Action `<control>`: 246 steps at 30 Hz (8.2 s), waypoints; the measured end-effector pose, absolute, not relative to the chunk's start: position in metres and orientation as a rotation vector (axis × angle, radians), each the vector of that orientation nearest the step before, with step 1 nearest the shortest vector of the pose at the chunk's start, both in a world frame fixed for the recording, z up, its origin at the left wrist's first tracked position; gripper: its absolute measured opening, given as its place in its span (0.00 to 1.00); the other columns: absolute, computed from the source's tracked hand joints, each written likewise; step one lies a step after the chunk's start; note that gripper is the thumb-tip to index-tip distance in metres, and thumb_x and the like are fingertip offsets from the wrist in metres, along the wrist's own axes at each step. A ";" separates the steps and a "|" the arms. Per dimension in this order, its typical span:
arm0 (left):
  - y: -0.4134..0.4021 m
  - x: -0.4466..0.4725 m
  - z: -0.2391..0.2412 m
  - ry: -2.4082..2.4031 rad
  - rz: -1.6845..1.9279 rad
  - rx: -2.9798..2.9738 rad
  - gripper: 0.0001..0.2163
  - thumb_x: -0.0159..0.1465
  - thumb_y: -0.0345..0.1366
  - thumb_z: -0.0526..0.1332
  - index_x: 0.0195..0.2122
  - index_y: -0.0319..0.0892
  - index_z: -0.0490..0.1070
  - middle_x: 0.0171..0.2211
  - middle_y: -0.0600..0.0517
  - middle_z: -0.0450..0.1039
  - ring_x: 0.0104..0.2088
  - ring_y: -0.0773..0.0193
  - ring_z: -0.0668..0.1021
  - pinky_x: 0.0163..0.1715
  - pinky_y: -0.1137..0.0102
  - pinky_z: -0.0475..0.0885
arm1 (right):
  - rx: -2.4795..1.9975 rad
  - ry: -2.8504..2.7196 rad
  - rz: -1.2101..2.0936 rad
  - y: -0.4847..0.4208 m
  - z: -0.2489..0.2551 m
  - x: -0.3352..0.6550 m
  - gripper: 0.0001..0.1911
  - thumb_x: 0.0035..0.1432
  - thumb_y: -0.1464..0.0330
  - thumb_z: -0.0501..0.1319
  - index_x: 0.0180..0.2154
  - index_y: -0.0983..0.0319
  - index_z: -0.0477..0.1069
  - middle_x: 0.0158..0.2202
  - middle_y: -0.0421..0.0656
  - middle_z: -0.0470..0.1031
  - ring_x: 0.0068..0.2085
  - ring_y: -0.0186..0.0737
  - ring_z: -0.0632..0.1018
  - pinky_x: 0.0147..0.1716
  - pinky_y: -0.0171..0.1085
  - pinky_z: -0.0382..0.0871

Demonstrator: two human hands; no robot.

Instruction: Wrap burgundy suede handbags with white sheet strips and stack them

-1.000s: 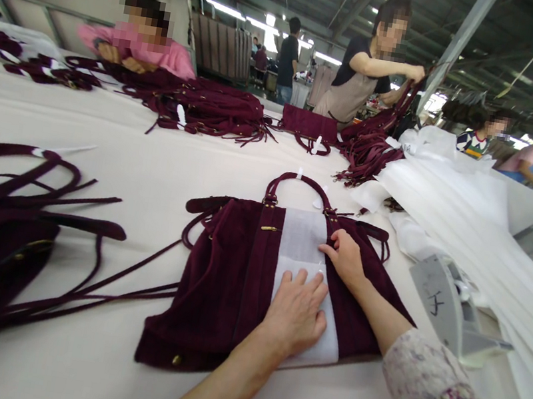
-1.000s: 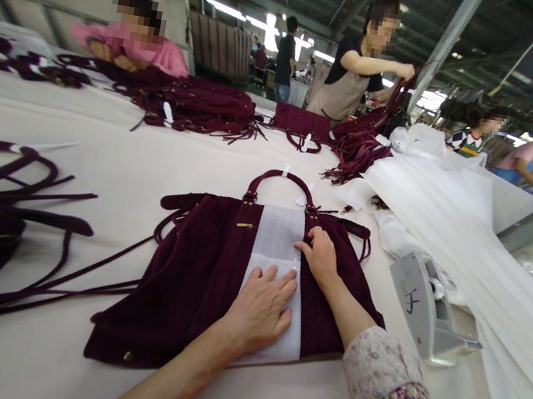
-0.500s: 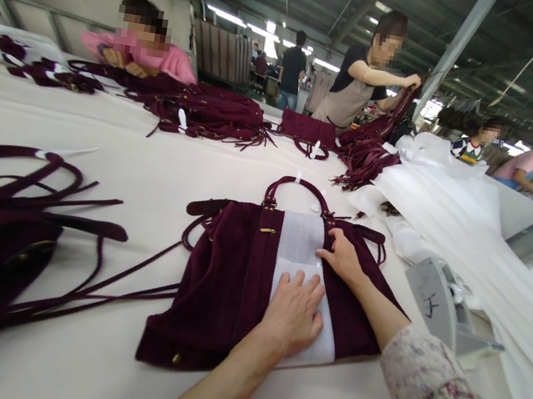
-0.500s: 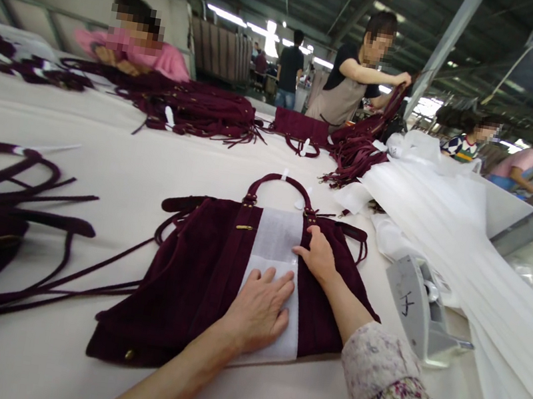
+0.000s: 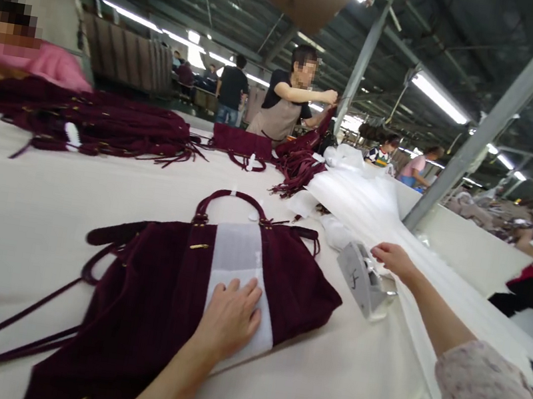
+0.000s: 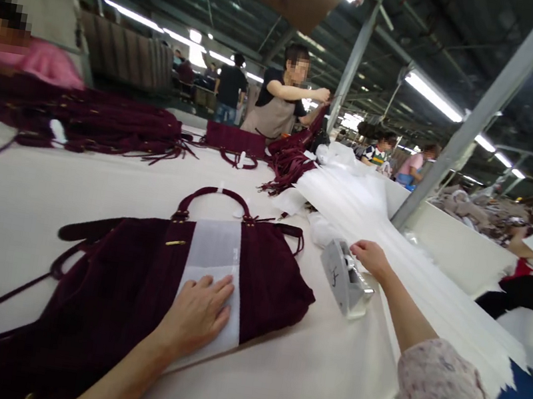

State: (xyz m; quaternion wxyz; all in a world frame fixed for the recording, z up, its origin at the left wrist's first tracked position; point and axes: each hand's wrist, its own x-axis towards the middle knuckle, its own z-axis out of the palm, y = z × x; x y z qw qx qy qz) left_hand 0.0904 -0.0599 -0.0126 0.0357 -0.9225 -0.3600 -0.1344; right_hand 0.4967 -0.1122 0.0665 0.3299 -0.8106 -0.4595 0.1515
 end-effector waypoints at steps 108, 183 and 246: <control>-0.097 0.075 -0.029 -1.479 -0.364 -2.781 0.23 0.63 0.52 0.52 0.47 0.39 0.71 0.48 0.39 0.67 0.52 0.43 0.65 0.52 0.49 0.56 | -1.413 -1.969 0.555 0.020 -0.025 0.197 0.11 0.56 0.66 0.59 0.42 0.61 0.67 0.36 0.42 0.71 0.37 0.40 0.72 0.41 0.40 0.67; 0.016 0.216 0.013 -0.495 -1.909 -3.046 0.07 0.57 0.24 0.54 0.26 0.42 0.63 0.33 0.50 0.67 0.36 0.63 0.71 0.36 0.68 0.67 | -1.385 -0.787 1.179 -0.009 -0.055 0.374 0.37 0.36 0.75 0.62 0.53 0.62 0.63 0.38 0.44 0.75 0.37 0.45 0.76 0.38 0.41 0.70; 0.007 0.250 -0.014 -1.304 -0.197 -3.443 0.33 0.67 0.55 0.41 0.67 0.40 0.46 0.68 0.38 0.31 0.67 0.47 0.38 0.62 0.44 0.37 | -1.114 -1.329 1.204 -0.152 -0.030 0.382 0.17 0.53 0.67 0.58 0.46 0.59 0.75 0.44 0.41 0.77 0.48 0.47 0.74 0.50 0.42 0.65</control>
